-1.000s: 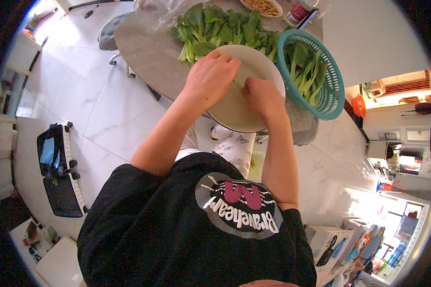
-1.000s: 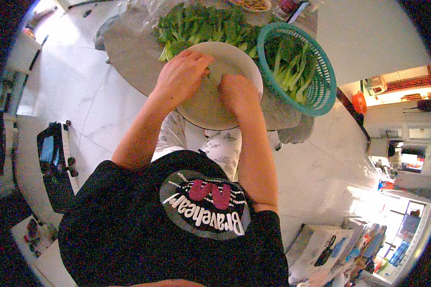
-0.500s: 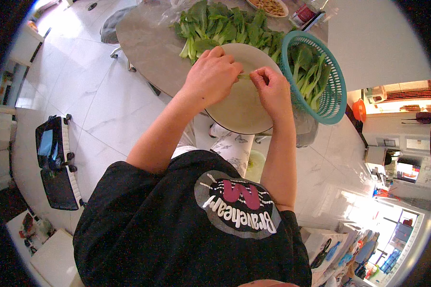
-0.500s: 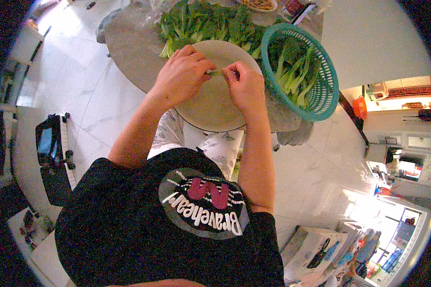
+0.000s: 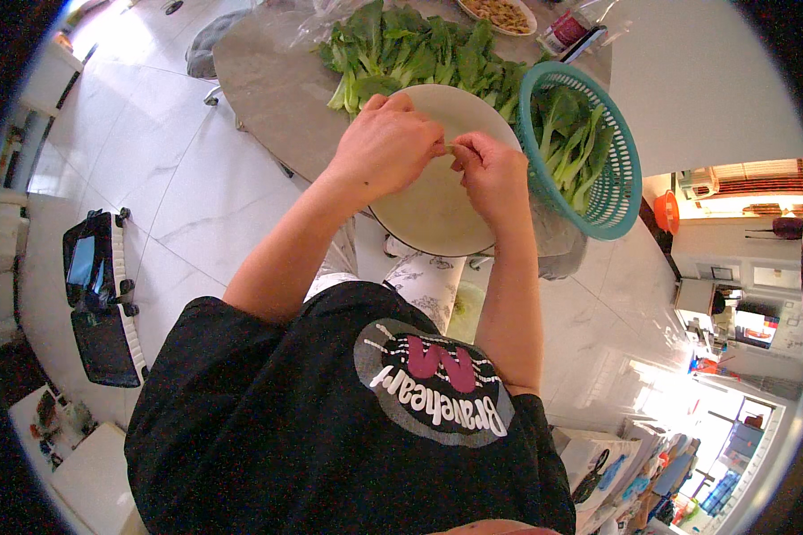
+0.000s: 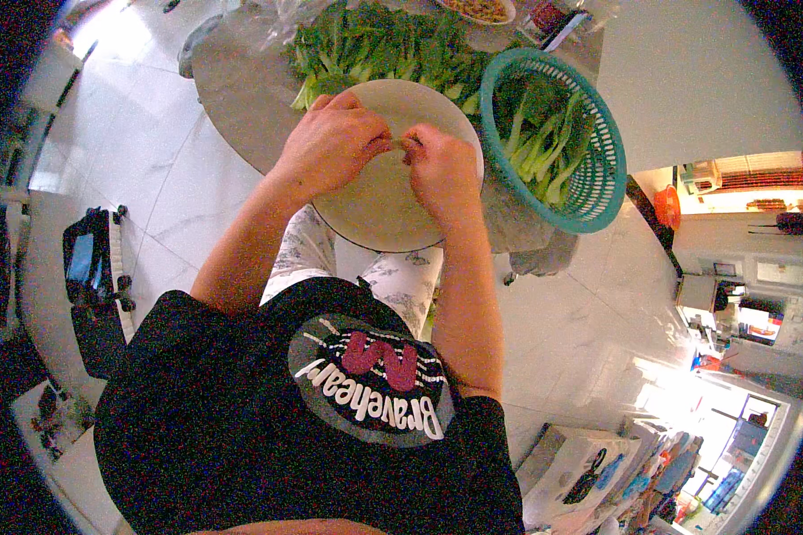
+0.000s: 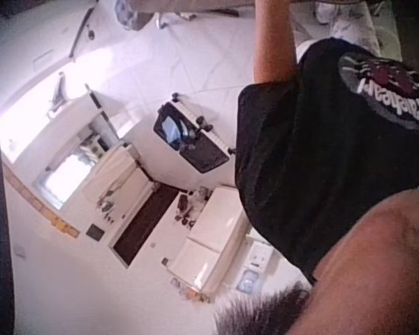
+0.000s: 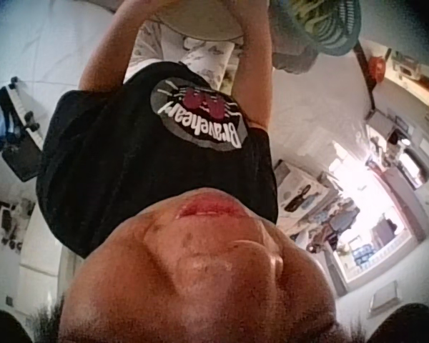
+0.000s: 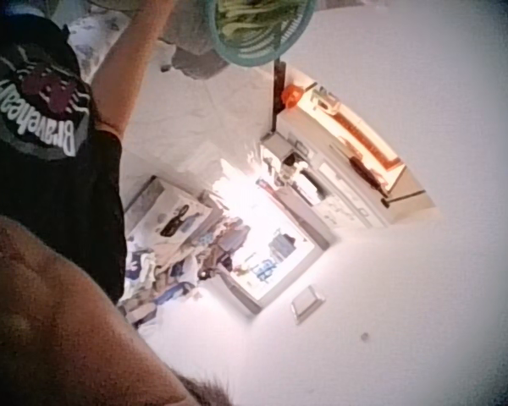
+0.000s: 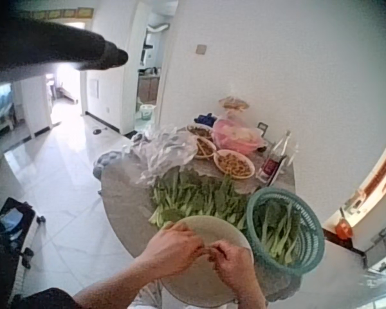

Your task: The person is preparing leafy green vegetables by hand. They pick up stalks from a pile on the table, separate the leaves from the stems, and place the leaves into a green colander while discarding the stems into a bowl.

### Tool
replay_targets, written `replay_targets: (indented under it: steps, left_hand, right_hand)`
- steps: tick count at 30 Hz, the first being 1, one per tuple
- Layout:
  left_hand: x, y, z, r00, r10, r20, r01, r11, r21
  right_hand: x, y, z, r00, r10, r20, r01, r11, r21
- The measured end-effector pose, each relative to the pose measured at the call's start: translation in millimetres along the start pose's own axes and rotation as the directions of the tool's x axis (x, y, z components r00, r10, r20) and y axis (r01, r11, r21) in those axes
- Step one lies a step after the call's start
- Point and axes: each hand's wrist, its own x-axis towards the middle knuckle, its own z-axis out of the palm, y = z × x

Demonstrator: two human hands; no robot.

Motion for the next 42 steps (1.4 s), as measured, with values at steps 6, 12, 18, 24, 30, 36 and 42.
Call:
replay_targets:
  steps: [6, 12, 18, 24, 30, 36, 42]
  left_hand:
    - [-4, 2, 5, 0.998, 0.029, 0.047, -0.040, 0.968, 0.247]
    - [-6, 5, 7, 0.995, 0.055, 0.087, -0.076, 0.964, 0.256]
    - [-7, 3, 10, 0.989, 0.093, 0.111, -0.122, 0.949, 0.291]
    - [-2, 7, 4, 0.985, -0.022, 0.173, -0.034, 0.950, 0.311]
    - [-2, 8, 2, 0.995, -0.049, 0.092, 0.025, 0.969, 0.245]
    - [-7, 6, 6, 0.991, -0.041, -0.131, 0.070, 0.973, 0.222]
    - [-8, 6, 2, 1.000, 0.011, -0.012, -0.008, 0.963, 0.271]
  right_hand:
    - [2, 4, 3, 1.000, 0.020, 0.008, -0.012, 0.837, -0.548]
    - [-5, -5, 0, 0.963, -0.025, 0.268, 0.195, 0.753, -0.629]
    - [1, 0, 5, 0.977, 0.016, 0.213, 0.084, 0.890, -0.449]
    - [4, -3, -3, 0.996, 0.052, -0.078, -0.071, 0.960, -0.270]
    - [3, 3, -3, 0.927, -0.188, -0.325, 0.072, 0.938, -0.338]
    - [-1, -5, -1, 0.909, -0.251, -0.333, 0.026, 0.832, -0.554]
    - [4, 15, 8, 0.967, -0.170, 0.189, 0.254, 0.671, -0.697]
